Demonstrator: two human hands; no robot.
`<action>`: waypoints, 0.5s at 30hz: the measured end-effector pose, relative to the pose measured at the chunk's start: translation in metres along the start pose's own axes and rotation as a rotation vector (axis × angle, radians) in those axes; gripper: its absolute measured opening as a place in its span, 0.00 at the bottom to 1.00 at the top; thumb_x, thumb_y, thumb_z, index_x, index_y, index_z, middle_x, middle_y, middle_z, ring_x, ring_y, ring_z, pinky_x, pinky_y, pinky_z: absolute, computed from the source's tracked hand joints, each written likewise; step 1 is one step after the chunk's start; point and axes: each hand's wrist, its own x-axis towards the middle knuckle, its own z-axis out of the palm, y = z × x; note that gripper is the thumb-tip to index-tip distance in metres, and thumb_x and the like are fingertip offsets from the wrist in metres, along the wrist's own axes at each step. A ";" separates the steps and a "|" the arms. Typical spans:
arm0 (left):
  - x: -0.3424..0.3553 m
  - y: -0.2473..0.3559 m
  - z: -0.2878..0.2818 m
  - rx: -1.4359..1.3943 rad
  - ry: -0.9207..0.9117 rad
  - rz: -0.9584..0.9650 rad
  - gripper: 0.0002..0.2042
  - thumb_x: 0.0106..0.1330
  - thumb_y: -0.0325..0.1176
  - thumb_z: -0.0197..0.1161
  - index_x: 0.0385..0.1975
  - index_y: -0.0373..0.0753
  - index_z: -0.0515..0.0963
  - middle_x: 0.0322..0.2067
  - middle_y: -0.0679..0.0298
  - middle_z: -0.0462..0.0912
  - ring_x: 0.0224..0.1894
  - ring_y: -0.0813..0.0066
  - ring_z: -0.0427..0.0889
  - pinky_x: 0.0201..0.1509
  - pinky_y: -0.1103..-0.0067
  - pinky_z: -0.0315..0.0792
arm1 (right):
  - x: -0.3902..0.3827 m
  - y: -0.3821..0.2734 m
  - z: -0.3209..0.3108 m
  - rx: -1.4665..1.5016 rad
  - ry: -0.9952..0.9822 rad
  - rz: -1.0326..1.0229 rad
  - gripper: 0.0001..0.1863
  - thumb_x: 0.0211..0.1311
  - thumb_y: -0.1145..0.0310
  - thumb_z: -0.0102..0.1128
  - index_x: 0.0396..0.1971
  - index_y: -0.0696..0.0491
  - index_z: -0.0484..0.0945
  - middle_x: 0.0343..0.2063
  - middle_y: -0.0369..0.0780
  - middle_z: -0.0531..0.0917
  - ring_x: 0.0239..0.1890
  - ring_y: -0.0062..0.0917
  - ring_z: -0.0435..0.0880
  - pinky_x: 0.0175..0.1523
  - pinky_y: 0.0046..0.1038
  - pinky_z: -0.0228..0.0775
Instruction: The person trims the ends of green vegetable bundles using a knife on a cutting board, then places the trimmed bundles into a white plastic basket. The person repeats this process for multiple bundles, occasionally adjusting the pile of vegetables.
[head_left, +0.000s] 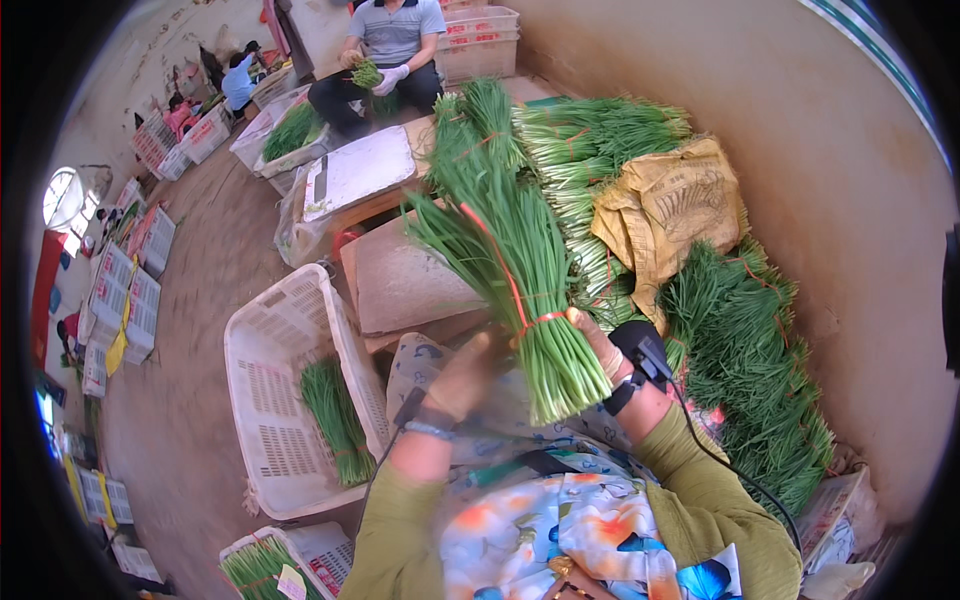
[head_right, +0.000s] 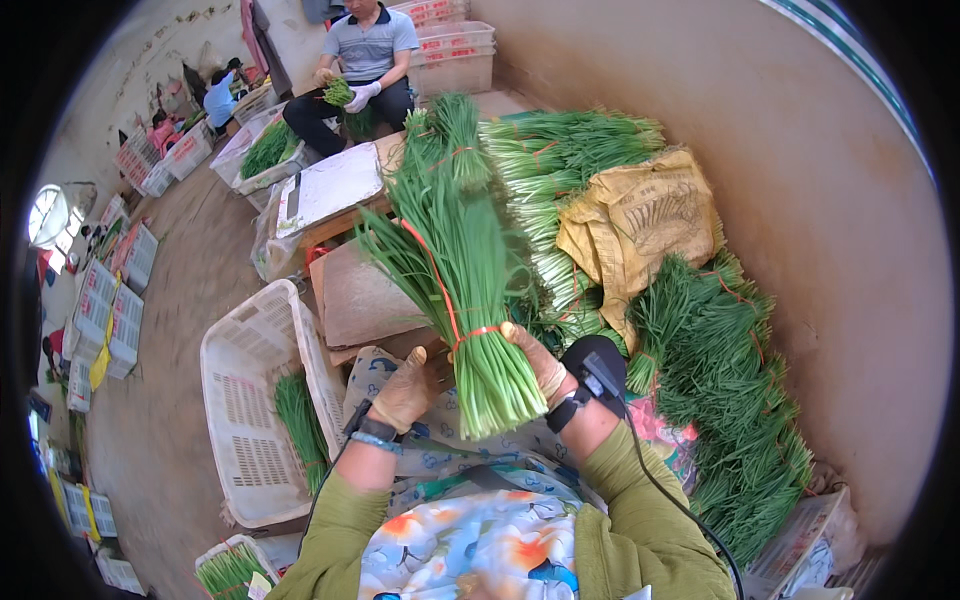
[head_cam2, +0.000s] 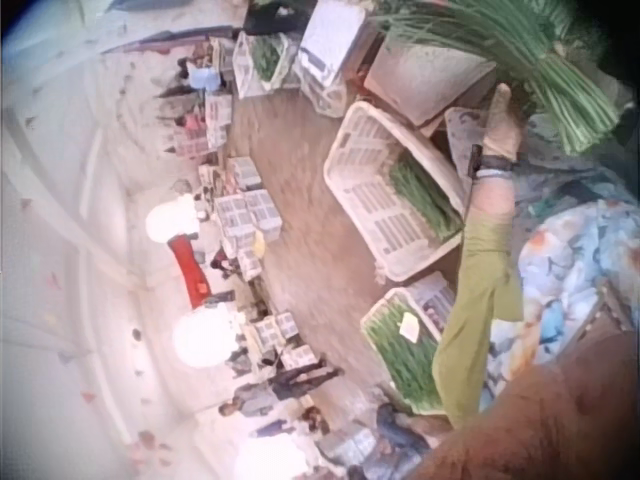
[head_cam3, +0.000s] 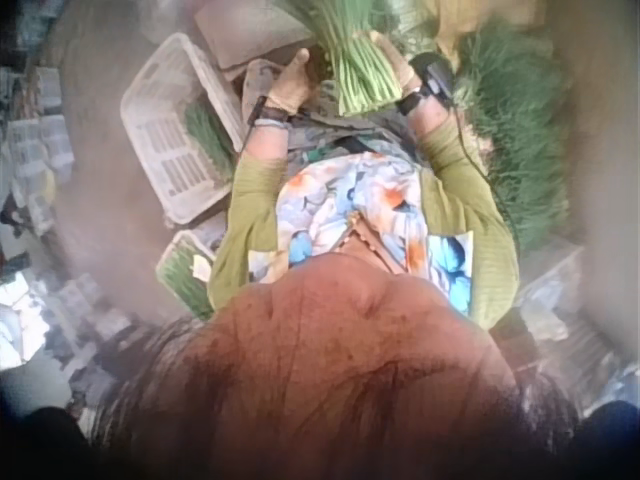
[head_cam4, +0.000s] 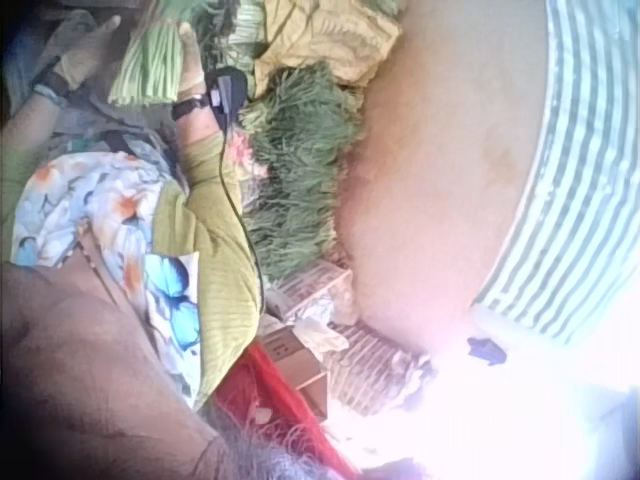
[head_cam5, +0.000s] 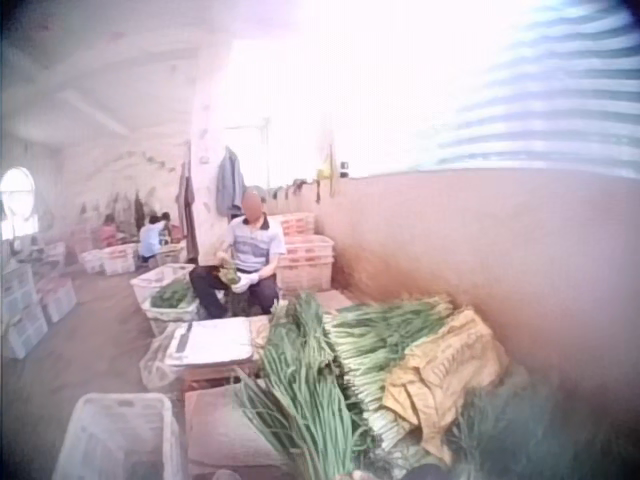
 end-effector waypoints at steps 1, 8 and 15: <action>0.009 -0.002 0.006 0.115 0.002 0.090 0.40 0.65 0.63 0.62 0.68 0.39 0.67 0.60 0.61 0.77 0.61 0.69 0.74 0.68 0.72 0.65 | -0.001 0.004 0.003 -0.051 -0.055 0.008 0.44 0.58 0.42 0.68 0.63 0.62 0.70 0.57 0.53 0.79 0.54 0.37 0.84 0.61 0.39 0.77; 0.021 0.042 0.037 -0.533 -0.037 0.086 0.33 0.64 0.56 0.67 0.61 0.37 0.73 0.55 0.59 0.80 0.56 0.63 0.80 0.64 0.67 0.74 | 0.015 -0.016 0.025 -1.077 0.107 -0.420 0.44 0.67 0.43 0.62 0.70 0.61 0.61 0.61 0.43 0.74 0.61 0.23 0.72 0.66 0.29 0.64; 0.019 0.045 0.068 -0.445 0.111 0.244 0.32 0.64 0.50 0.70 0.63 0.37 0.70 0.58 0.61 0.79 0.58 0.63 0.78 0.67 0.66 0.71 | 0.051 -0.006 0.035 -0.718 0.325 -0.530 0.29 0.59 0.69 0.71 0.60 0.59 0.71 0.49 0.40 0.83 0.49 0.26 0.81 0.57 0.29 0.74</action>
